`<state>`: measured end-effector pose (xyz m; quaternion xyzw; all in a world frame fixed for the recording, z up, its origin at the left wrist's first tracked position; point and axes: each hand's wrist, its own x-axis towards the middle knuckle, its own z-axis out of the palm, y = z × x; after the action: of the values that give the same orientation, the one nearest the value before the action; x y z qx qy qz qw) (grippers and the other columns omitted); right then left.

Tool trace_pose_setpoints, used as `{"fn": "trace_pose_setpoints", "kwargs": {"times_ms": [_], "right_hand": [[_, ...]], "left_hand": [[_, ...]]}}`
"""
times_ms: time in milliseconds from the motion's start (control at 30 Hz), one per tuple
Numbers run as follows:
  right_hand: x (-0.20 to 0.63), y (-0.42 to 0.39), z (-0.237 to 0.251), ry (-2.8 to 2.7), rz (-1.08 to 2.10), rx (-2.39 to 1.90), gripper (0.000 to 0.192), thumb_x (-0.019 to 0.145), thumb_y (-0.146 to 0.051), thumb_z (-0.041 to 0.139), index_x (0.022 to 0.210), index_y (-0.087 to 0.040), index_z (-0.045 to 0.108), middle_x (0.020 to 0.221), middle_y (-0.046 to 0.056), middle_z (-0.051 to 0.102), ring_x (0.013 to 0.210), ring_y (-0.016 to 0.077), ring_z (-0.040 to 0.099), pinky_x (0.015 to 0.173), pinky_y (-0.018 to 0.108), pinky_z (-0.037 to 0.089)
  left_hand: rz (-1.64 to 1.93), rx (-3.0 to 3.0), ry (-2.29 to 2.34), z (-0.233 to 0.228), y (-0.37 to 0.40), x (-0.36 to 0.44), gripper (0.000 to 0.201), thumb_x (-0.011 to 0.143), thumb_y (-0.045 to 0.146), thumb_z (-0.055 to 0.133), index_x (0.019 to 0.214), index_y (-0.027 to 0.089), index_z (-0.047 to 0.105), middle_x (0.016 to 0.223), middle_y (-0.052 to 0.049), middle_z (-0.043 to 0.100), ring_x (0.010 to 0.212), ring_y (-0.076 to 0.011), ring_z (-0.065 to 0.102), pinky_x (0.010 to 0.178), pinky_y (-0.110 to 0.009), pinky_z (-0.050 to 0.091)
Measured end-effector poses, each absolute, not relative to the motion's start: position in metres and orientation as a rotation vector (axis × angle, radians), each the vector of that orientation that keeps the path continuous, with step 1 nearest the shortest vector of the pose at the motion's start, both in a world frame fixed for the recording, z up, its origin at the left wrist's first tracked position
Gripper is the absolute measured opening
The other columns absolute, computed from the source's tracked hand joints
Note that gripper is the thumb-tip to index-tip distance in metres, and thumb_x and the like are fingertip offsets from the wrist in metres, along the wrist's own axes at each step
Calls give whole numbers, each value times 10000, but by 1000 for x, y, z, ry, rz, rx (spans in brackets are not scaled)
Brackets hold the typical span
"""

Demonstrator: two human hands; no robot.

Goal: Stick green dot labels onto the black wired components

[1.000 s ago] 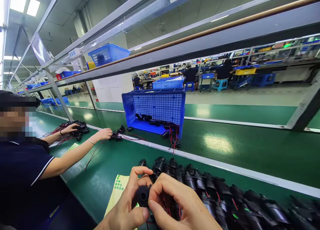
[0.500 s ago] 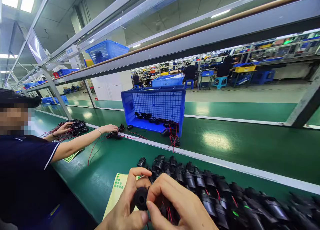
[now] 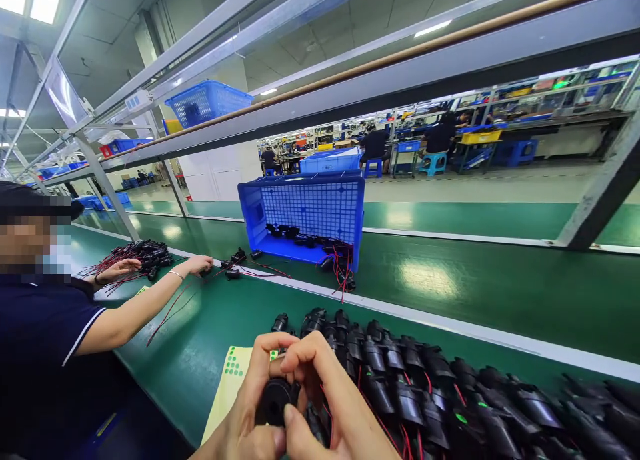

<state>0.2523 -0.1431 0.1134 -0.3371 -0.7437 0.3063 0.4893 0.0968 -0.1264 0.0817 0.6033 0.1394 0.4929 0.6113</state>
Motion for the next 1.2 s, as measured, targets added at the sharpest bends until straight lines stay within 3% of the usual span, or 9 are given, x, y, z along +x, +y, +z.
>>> {"fn": "trace_pose_setpoints", "kwargs": {"times_ms": [100, 233, 367, 467, 700, 833, 1200], "right_hand": [[256, -138, 119, -1889, 802, -806, 311, 903, -109, 504, 1147, -290, 573, 1014, 2, 612, 842, 145, 655, 729, 237, 582], [263, -132, 124, -2102, 778, -727, 542, 820, 6, 536, 1256, -313, 588, 1030, -1, 589, 779, 107, 666, 726, 216, 588], [266, -127, 120, -2159, 447, -804, 438, 882, -53, 575, 1243, -301, 581, 1041, 10, 602, 775, 111, 677, 699, 226, 586], [266, -123, 111, -2128, 128, -835, 447, 881, -90, 611, 1276, -286, 543, 1031, 16, 627, 828, 141, 690, 695, 238, 585], [261, -123, 101, -2126, -143, -843, 384, 921, -147, 602, 1287, -221, 517, 995, 39, 675, 790, 148, 712, 659, 226, 593], [259, -126, 103, -2144, -181, -852, 454, 901, -131, 588, 1338, -216, 500, 959, 30, 684, 800, 157, 725, 693, 237, 610], [258, -127, 102, -2116, -175, -836, 426, 917, -160, 594, 1333, -232, 530, 939, 39, 706, 764, 167, 734, 661, 248, 617]], "left_hand": [[1087, 1219, 301, 79, -120, 95, 765, 709, 362, 808, 1351, 211, 422, 895, 16, 562, 714, -104, 461, 744, -274, 367], [998, 1145, 240, 69, -110, 87, 884, 679, 298, 806, 1442, 212, 370, 826, 21, 626, 675, -117, 508, 677, -247, 334], [1026, 1181, 301, 73, -113, 83, 742, 718, 306, 772, 1384, 220, 455, 1084, -43, 648, 931, -185, 577, 844, -305, 381], [1077, 1277, 404, 79, -120, 84, 603, 781, 355, 716, 1325, 194, 513, 1211, -71, 596, 1106, -247, 513, 958, -366, 358], [1176, 1375, 601, 84, -129, 84, 418, 856, 356, 560, 1231, 171, 538, 1129, -76, 582, 1043, -257, 502, 917, -403, 367], [1159, 1406, 677, 88, -133, 83, 370, 845, 340, 541, 1172, 166, 532, 1072, -68, 564, 993, -243, 477, 879, -396, 357], [1141, 1435, 683, 80, -130, 81, 399, 782, 268, 503, 1171, 178, 499, 1069, -51, 516, 995, -241, 447, 869, -389, 350]]}}
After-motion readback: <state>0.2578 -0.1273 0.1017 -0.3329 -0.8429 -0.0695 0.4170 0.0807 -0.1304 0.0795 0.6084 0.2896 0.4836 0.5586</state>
